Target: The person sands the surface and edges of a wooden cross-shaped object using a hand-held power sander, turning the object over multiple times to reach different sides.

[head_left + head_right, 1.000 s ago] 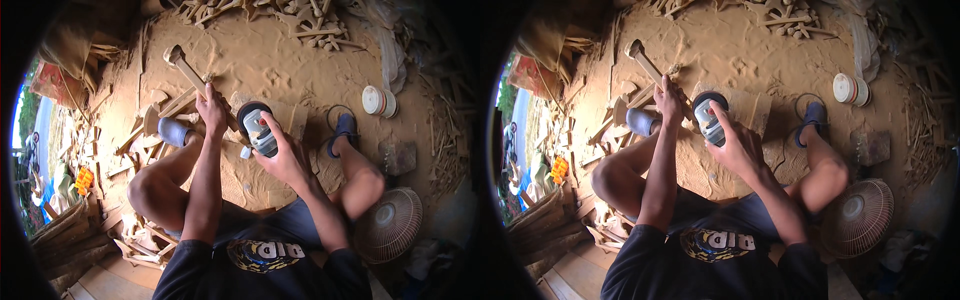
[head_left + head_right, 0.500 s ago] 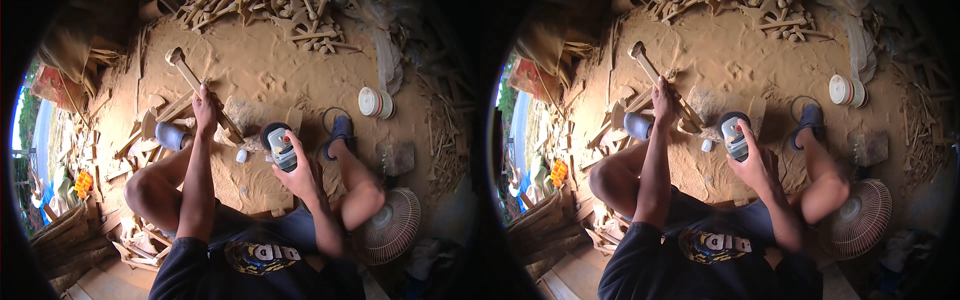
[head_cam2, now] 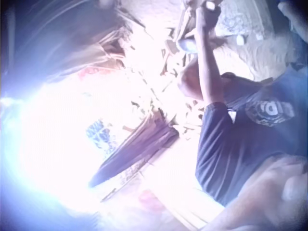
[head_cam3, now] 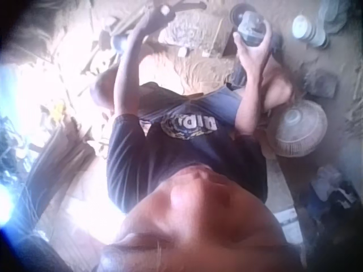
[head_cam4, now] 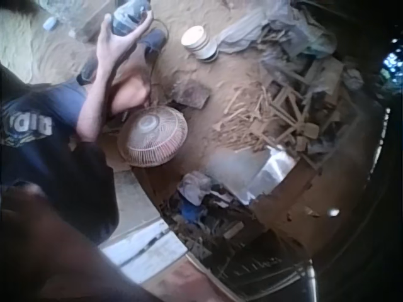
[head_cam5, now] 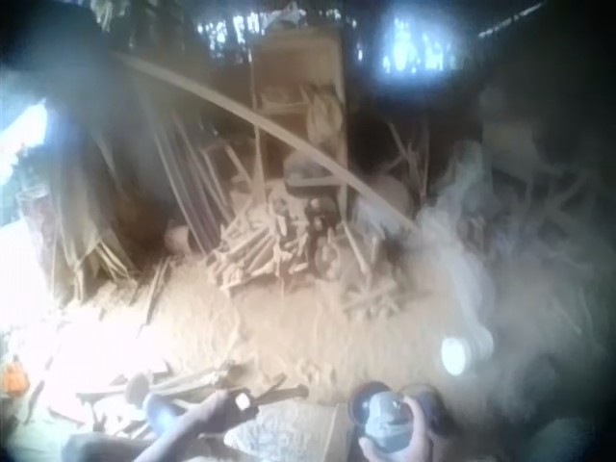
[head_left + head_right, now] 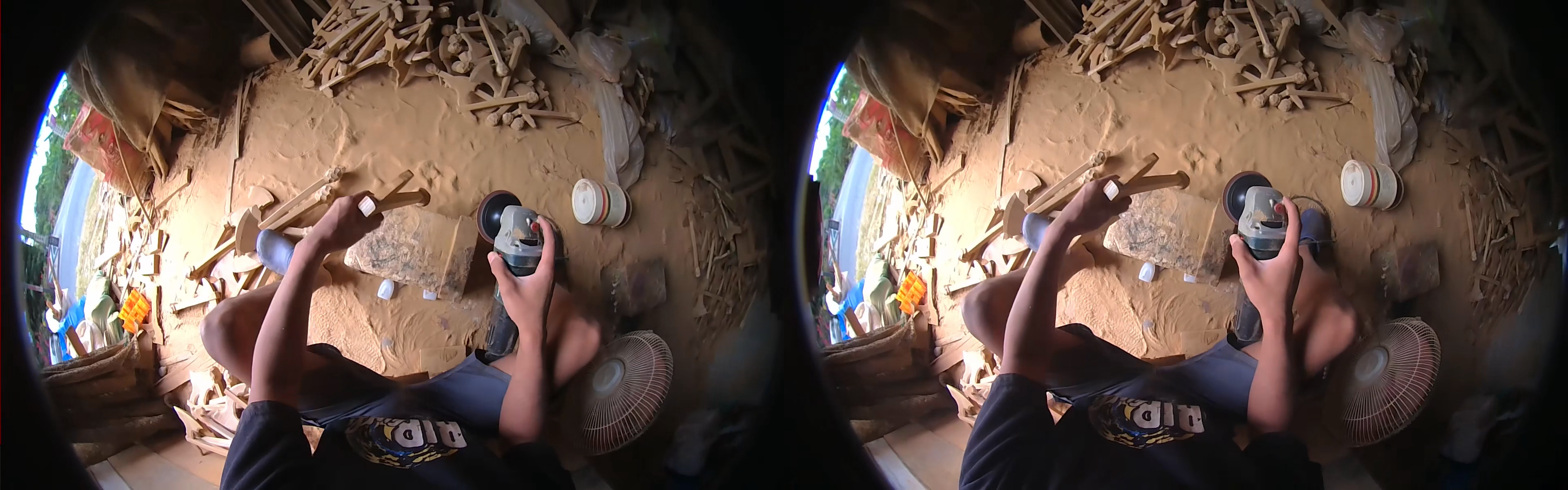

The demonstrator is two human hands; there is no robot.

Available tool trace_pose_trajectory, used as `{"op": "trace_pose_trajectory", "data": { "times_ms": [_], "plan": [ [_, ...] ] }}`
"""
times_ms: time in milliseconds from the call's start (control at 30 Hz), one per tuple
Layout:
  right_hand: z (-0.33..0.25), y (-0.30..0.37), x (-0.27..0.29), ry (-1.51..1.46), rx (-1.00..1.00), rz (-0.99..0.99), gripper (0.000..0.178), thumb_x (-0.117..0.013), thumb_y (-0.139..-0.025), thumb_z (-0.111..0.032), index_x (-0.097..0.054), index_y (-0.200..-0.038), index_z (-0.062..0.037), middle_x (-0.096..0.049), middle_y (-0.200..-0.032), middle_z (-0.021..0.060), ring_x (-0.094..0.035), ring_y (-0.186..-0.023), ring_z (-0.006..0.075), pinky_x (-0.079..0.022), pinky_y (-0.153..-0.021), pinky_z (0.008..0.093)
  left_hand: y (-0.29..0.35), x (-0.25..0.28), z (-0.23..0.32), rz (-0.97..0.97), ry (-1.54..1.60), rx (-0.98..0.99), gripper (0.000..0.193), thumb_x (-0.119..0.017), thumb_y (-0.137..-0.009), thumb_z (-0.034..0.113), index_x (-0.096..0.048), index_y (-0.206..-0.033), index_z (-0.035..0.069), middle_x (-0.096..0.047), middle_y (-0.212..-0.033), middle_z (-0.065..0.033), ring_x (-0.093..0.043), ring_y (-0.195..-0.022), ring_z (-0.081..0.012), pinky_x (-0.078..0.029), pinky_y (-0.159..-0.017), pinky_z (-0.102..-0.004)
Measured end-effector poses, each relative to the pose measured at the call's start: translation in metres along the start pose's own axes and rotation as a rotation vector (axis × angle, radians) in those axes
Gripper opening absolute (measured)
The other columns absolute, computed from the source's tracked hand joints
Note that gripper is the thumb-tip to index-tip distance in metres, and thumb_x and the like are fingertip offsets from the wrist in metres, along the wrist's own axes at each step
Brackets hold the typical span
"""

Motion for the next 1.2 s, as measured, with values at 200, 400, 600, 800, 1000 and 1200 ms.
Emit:
{"op": "trace_pose_trajectory", "data": {
  "times_ms": [200,400,600,800,1000,1200],
  "plan": [
    [0.012,-0.001,-0.022,-0.41,-0.19,-0.082,0.087,-0.086,-0.089,-0.018,-0.037,-0.159,-0.0017,-0.06,-0.141,0.0175,-0.063,-0.123,0.0269,-0.05,-0.109,0.0403,0.022,0.053,0.064,0.322,-0.066,-0.327,0.019,-0.069,-0.094,-0.006,-0.067,-0.111,0.002,-0.071,-0.092,-0.0206,-0.07,-0.083,-0.0384,-0.054,-0.075,-0.0441],
    [0.01,0.005,-0.072,-0.591,-0.356,-0.245,0.092,-0.085,-0.089,-0.024,-0.03,-0.162,-0.007,-0.063,-0.134,0.0175,-0.065,-0.117,0.0253,-0.052,-0.104,0.0412,0.037,0.054,0.054,0.39,-0.055,-0.3,0.02,-0.071,-0.097,-0.003,-0.067,-0.117,0.0,-0.074,-0.098,-0.0213,-0.074,-0.09,-0.0376,-0.055,-0.079,-0.0434],
    [-0.005,0.008,-0.108,-0.631,-0.278,-0.376,0.089,-0.087,-0.087,-0.024,-0.037,-0.159,-0.007,-0.068,-0.128,0.0143,-0.068,-0.112,0.0225,-0.056,-0.097,0.0382,0.042,0.054,0.034,0.408,-0.058,-0.198,0.017,-0.069,-0.098,-0.004,-0.062,-0.113,-0.001,-0.073,-0.097,-0.0232,-0.075,-0.092,-0.0397,-0.054,-0.077,-0.044],
    [-0.014,0.008,-0.127,-0.757,-0.239,-0.424,0.089,-0.087,-0.088,-0.02,-0.036,-0.16,-0.0078,-0.068,-0.129,0.0129,-0.068,-0.113,0.0214,-0.056,-0.097,0.037,0.037,0.052,0.032,0.415,-0.067,-0.238,0.017,-0.067,-0.097,-0.006,-0.062,-0.113,-0.001,-0.073,-0.096,-0.0232,-0.075,-0.091,-0.0389,-0.055,-0.077,-0.044],
    [-0.015,0.005,-0.129,-0.729,-0.246,-0.462,0.091,-0.086,-0.087,-0.018,-0.034,-0.161,-0.0078,-0.068,-0.129,0.0138,-0.068,-0.113,0.0216,-0.056,-0.098,0.0375,0.037,0.055,0.035,0.385,-0.029,-0.213,0.019,-0.066,-0.097,-0.008,-0.063,-0.114,-0.001,-0.073,-0.096,-0.0232,-0.075,-0.091,-0.0385,-0.055,-0.078,-0.0437],
    [0.004,0.002,-0.133,-0.694,-0.313,-0.41,0.092,-0.087,-0.087,-0.022,-0.034,-0.16,-0.0054,-0.069,-0.128,0.015,-0.069,-0.113,0.0221,-0.056,-0.099,0.0382,0.04,0.052,0.035,0.391,-0.046,-0.229,0.017,-0.066,-0.098,-0.005,-0.065,-0.114,0.0,-0.075,-0.095,-0.0219,-0.077,-0.091,-0.038,-0.056,-0.078,-0.0431]
  ]
}}
Point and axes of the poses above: each hand's wrist, its own y-axis away from the middle knuckle, its own x-axis out of the back of the hand, z = x × y, the point moved 4 cm from there along -y, towards the middle knuckle
